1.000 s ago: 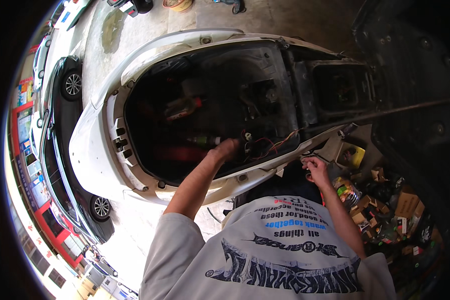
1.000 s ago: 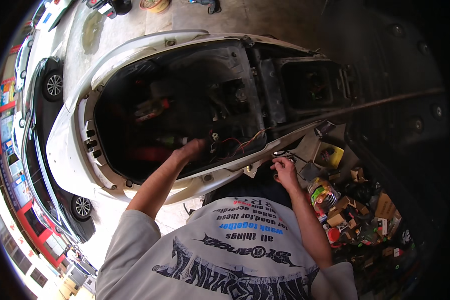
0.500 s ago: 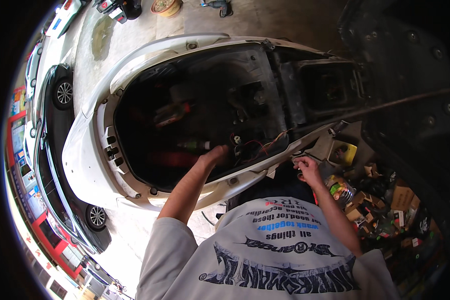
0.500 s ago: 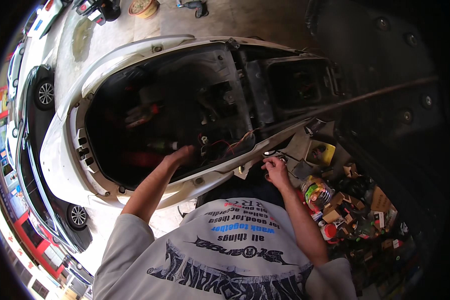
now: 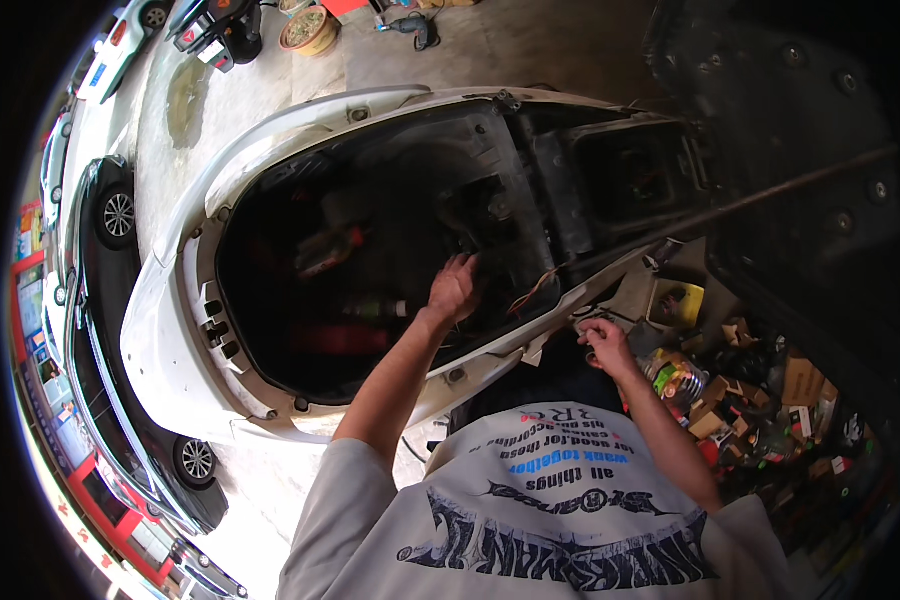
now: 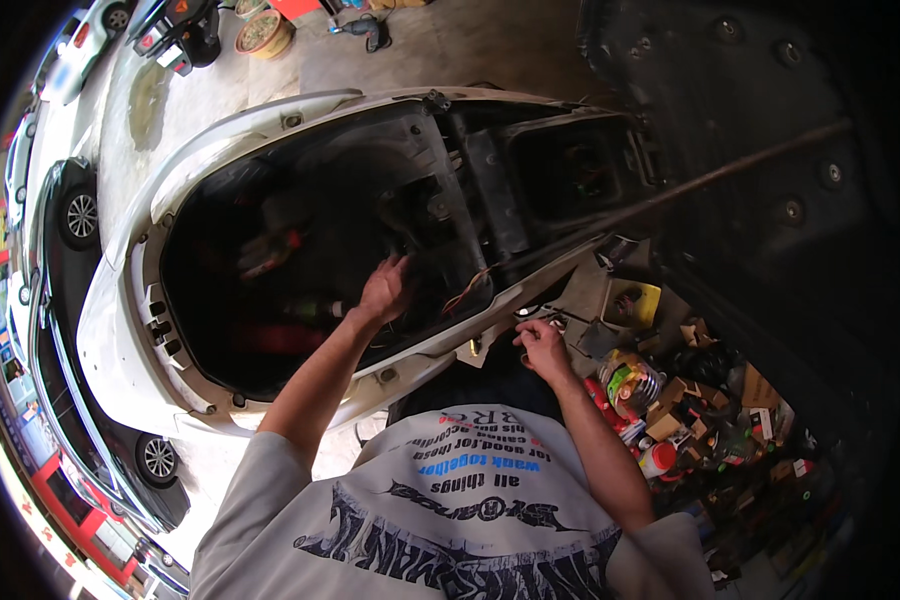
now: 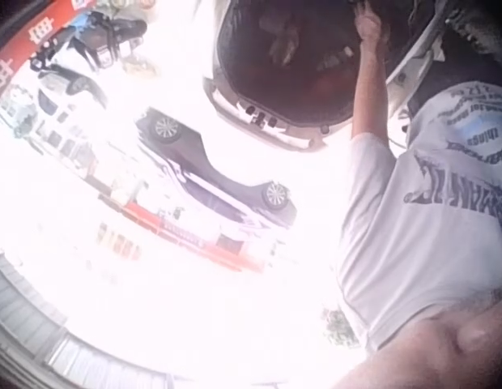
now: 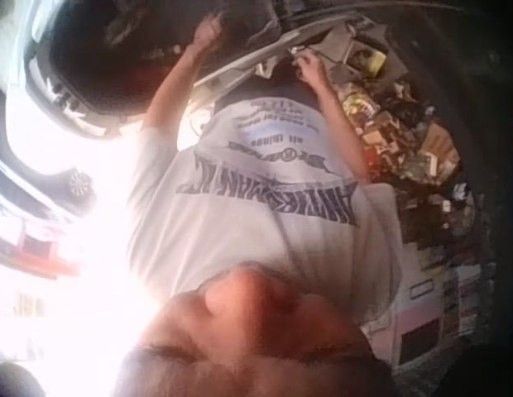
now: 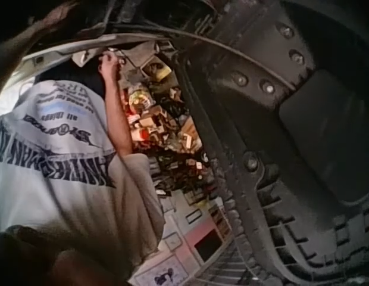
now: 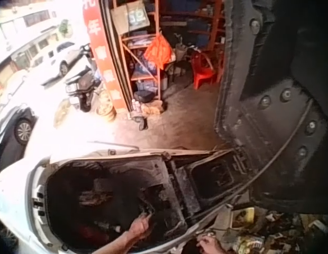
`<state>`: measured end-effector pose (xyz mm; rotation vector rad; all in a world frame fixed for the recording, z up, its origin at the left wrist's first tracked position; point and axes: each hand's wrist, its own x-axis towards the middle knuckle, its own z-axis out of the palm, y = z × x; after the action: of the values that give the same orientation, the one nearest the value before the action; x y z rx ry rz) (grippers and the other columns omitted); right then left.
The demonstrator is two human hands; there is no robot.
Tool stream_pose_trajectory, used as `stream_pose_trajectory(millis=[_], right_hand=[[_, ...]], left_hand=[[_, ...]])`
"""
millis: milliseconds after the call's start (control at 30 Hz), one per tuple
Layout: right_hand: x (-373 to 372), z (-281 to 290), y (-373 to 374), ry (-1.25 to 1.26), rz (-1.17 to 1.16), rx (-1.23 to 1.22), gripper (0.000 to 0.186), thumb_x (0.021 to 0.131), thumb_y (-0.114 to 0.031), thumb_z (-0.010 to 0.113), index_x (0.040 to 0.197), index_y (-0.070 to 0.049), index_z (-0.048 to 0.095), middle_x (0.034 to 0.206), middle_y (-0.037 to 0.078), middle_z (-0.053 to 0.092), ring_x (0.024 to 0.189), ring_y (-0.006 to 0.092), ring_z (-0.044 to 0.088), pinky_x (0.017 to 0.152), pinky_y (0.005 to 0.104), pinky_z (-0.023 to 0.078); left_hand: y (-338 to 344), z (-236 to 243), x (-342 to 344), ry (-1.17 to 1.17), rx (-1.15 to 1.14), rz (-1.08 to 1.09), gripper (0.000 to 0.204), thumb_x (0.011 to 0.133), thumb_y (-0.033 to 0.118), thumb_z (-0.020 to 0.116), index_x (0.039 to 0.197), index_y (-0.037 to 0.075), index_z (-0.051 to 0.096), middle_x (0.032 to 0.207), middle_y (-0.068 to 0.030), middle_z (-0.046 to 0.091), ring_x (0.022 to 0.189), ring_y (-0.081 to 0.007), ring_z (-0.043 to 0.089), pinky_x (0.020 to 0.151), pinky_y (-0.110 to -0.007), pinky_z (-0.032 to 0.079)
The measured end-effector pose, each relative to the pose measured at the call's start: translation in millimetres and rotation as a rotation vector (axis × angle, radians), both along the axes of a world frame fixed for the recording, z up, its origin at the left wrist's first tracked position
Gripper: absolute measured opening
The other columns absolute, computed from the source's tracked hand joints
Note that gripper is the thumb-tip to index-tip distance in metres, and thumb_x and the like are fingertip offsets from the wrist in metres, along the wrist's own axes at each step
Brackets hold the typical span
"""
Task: The person is manipulating electrical wires and connectors inside the internal compartment of a scooter.
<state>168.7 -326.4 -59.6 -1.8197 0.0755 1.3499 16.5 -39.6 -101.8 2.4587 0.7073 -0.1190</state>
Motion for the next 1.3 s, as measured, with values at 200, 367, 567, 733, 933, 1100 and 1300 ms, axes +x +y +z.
stream_pose_trajectory(millis=[200,367,567,733,933,1100,1300], right_hand=[[-0.3,5.8,-8.9,-0.052,0.016,-0.038,0.018,0.091,-0.006,0.046,0.103,0.003,0.057,0.080,0.012,0.064,0.043,0.0116,0.047,0.035,0.0255,0.035],[1.4,13.6,-15.4,-0.020,0.013,-0.100,0.017,0.091,-0.006,0.046,0.102,0.002,0.057,0.080,0.012,0.064,0.044,0.0117,0.047,0.035,0.0255,0.036],[4.3,13.6,-15.1,-0.002,0.038,-0.090,0.021,0.091,-0.007,0.046,0.106,0.000,0.058,0.084,0.011,0.063,0.051,0.0104,0.049,0.039,0.0240,0.038],[3.5,9.4,-14.4,-0.075,0.073,-0.074,0.020,0.091,-0.008,0.047,0.105,0.001,0.058,0.084,0.010,0.064,0.057,0.0107,0.051,0.038,0.0245,0.038],[2.5,8.4,-12.8,-0.076,0.070,-0.085,0.019,0.091,-0.008,0.048,0.104,-0.001,0.059,0.080,0.008,0.066,0.044,0.0108,0.050,0.039,0.0257,0.039],[1.0,10.0,-12.5,-0.075,0.064,-0.090,0.019,0.091,-0.007,0.047,0.104,0.000,0.059,0.080,0.010,0.065,0.043,0.0110,0.048,0.038,0.0260,0.038],[0.0,9.4,-15.8,-0.068,0.039,-0.082,0.017,0.090,-0.004,0.047,0.101,0.002,0.058,0.077,0.012,0.063,0.041,0.0112,0.045,0.033,0.0265,0.033]], left_hand=[[-13.4,-7.9,41.4,0.156,-0.424,0.142,0.040,0.087,0.039,0.055,0.115,0.011,0.060,0.117,-0.0145,0.059,0.110,-0.0332,0.055,0.092,-0.042,0.044],[-2.4,-13.1,42.6,0.257,-0.488,0.002,0.038,0.084,0.040,0.057,0.109,0.012,0.064,0.110,-0.0153,0.062,0.106,-0.0335,0.057,0.091,-0.040,0.045],[-4.2,-27.2,34.9,0.472,-0.374,-0.217,0.048,0.077,0.040,0.063,0.116,0.013,0.060,0.125,-0.0178,0.053,0.119,-0.0340,0.048,0.098,-0.043,0.040],[-21.7,-43.9,14.7,0.454,-0.165,-0.348,0.044,0.089,0.035,0.041,0.127,0.015,0.052,0.140,-0.0185,0.039,0.132,-0.0357,0.031,0.108,-0.048,0.025],[-23.0,-34.3,17.5,0.455,-0.223,-0.338,0.046,0.091,0.038,0.038,0.125,0.012,0.054,0.135,-0.0177,0.045,0.131,-0.0368,0.034,0.108,-0.048,0.026],[-10.5,-0.9,33.3,0.422,-0.223,-0.247,0.049,0.089,0.045,0.046,0.120,0.008,0.057,0.129,-0.0198,0.050,0.124,-0.0356,0.041,0.104,-0.044,0.033],[-4.5,2.2,36.3,0.290,-0.304,-0.046,0.044,0.090,0.042,0.049,0.111,0.005,0.060,0.116,-0.0213,0.057,0.115,-0.0353,0.049,0.101,-0.042,0.036]])
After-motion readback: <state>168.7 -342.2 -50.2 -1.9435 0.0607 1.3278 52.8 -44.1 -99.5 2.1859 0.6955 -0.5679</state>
